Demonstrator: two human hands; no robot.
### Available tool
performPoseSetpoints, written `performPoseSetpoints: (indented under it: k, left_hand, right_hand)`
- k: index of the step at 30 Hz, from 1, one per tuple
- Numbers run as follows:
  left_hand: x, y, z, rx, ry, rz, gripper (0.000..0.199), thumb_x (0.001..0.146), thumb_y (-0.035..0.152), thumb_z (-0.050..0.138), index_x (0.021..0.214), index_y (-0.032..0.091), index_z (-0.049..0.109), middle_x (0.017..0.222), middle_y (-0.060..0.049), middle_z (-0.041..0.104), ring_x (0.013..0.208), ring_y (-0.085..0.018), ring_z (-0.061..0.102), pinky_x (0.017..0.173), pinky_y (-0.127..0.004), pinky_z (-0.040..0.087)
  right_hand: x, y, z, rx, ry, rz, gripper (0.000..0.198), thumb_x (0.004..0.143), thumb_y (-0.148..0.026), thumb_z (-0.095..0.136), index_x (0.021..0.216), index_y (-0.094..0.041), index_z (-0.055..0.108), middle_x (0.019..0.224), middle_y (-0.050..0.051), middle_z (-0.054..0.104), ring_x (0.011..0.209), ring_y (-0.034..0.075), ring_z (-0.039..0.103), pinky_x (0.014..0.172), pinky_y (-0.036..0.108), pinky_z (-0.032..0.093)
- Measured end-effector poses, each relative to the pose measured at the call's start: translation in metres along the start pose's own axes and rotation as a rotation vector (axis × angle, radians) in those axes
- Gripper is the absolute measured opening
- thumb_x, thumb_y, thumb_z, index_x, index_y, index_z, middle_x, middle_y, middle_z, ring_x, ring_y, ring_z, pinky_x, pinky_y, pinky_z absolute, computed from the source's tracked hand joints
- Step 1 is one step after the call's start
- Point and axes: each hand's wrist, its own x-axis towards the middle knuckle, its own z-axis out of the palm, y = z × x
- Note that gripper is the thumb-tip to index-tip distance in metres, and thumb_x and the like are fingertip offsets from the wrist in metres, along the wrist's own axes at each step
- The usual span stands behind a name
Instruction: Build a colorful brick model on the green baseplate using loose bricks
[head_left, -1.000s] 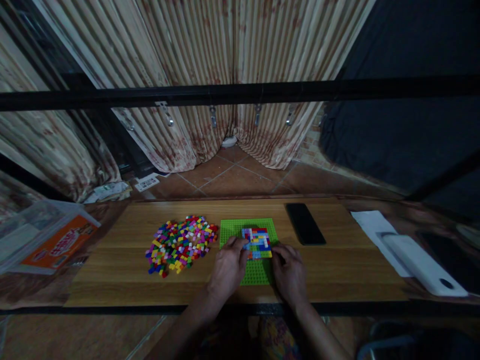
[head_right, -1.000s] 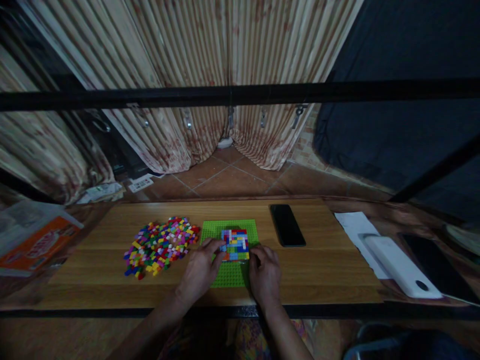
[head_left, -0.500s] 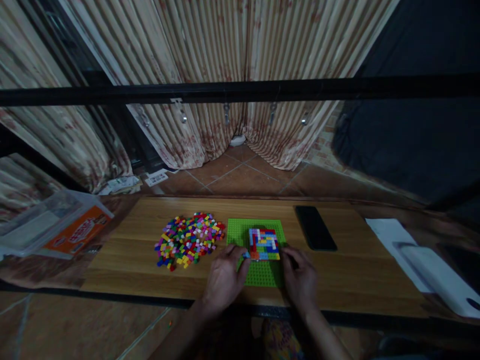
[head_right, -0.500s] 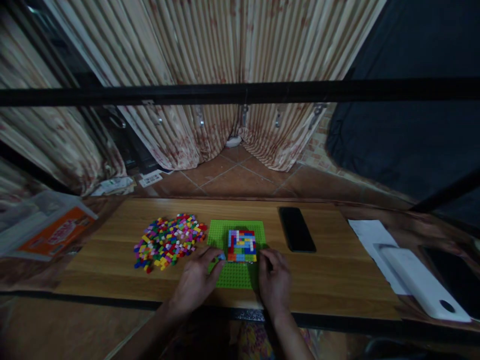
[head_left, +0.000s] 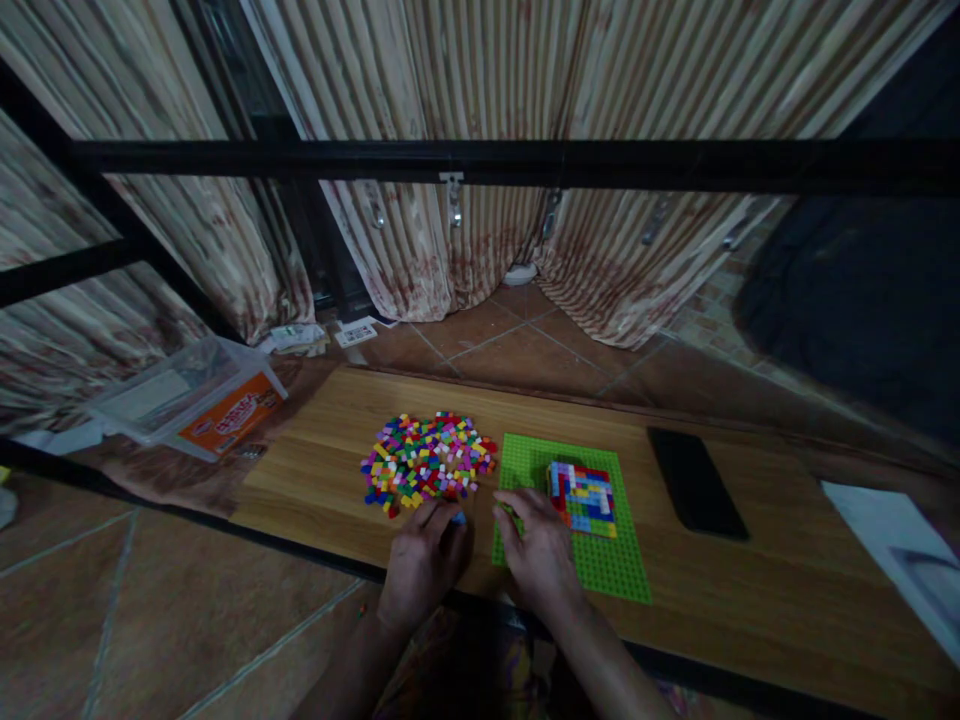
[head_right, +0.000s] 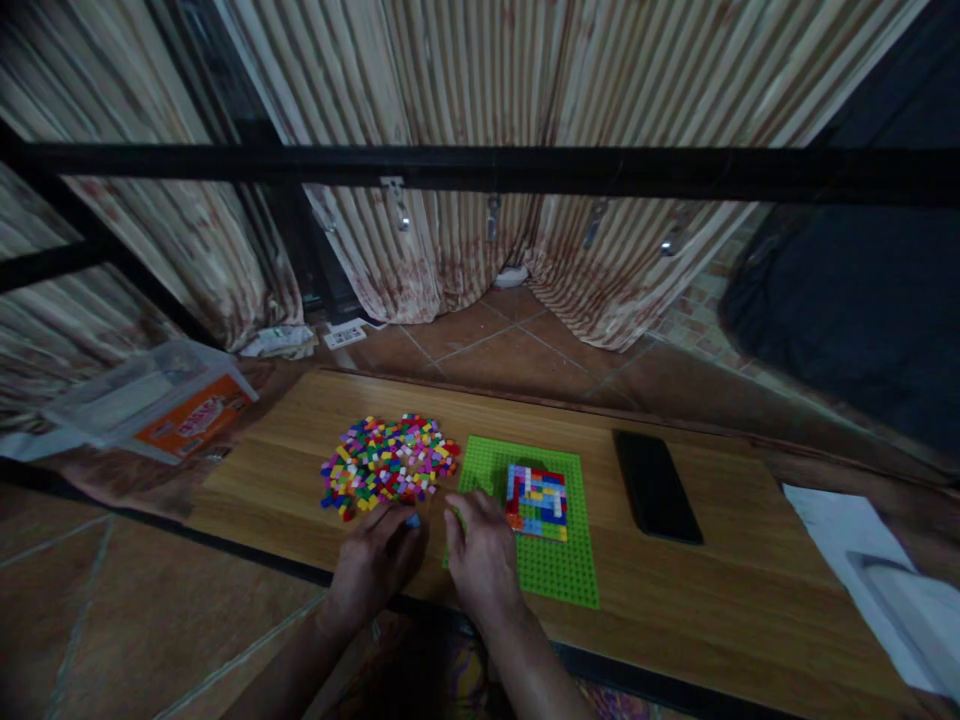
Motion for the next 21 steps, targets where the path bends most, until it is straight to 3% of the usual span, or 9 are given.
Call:
performPoseSetpoints:
  k: [5, 12, 16, 21]
  left_hand:
    - [0.0, 0.001, 0.003, -0.029, 0.03, 0.004, 0.018, 0.09, 0.022, 0.051, 0.107, 0.021, 0.059, 0.101, -0.007, 0.066, 0.092, -0.018, 0.065, 0.082, -0.03, 0.055]
    - [0.0, 0.001, 0.004, -0.034, 0.032, -0.013, 0.019, 0.089, 0.022, 0.053, 0.107, 0.021, 0.059, 0.1, -0.007, 0.066, 0.09, -0.019, 0.065, 0.08, -0.03, 0.055]
    - [0.001, 0.0, 0.004, -0.029, 0.045, -0.011, 0.019, 0.09, 0.024, 0.053, 0.108, 0.021, 0.06, 0.101, -0.007, 0.066, 0.09, -0.019, 0.066, 0.08, -0.03, 0.055]
    - [0.001, -0.001, 0.005, -0.022, 0.031, -0.012, 0.019, 0.09, 0.026, 0.052, 0.107, 0.022, 0.06, 0.101, -0.007, 0.067, 0.087, -0.019, 0.067, 0.077, -0.03, 0.055]
  right_hand:
    - [0.022, 0.003, 0.034, -0.099, -0.087, 0.026, 0.022, 0.093, -0.021, 0.046, 0.095, -0.022, 0.067, 0.088, 0.006, 0.066, 0.085, 0.02, 0.062, 0.077, 0.032, 0.048]
    - [0.029, 0.001, 0.042, -0.25, -0.088, -0.001, 0.022, 0.092, -0.022, 0.047, 0.084, -0.024, 0.066, 0.085, 0.006, 0.064, 0.08, 0.02, 0.059, 0.07, 0.03, 0.045]
    - [0.02, -0.005, 0.029, -0.07, -0.075, 0.037, 0.021, 0.092, -0.022, 0.046, 0.088, -0.023, 0.066, 0.085, 0.005, 0.066, 0.082, 0.019, 0.062, 0.076, 0.03, 0.049]
    - [-0.007, -0.002, -0.016, 0.108, 0.048, 0.173, 0.019, 0.092, -0.029, 0.05, 0.092, -0.023, 0.068, 0.089, 0.004, 0.071, 0.078, 0.017, 0.067, 0.069, 0.027, 0.053]
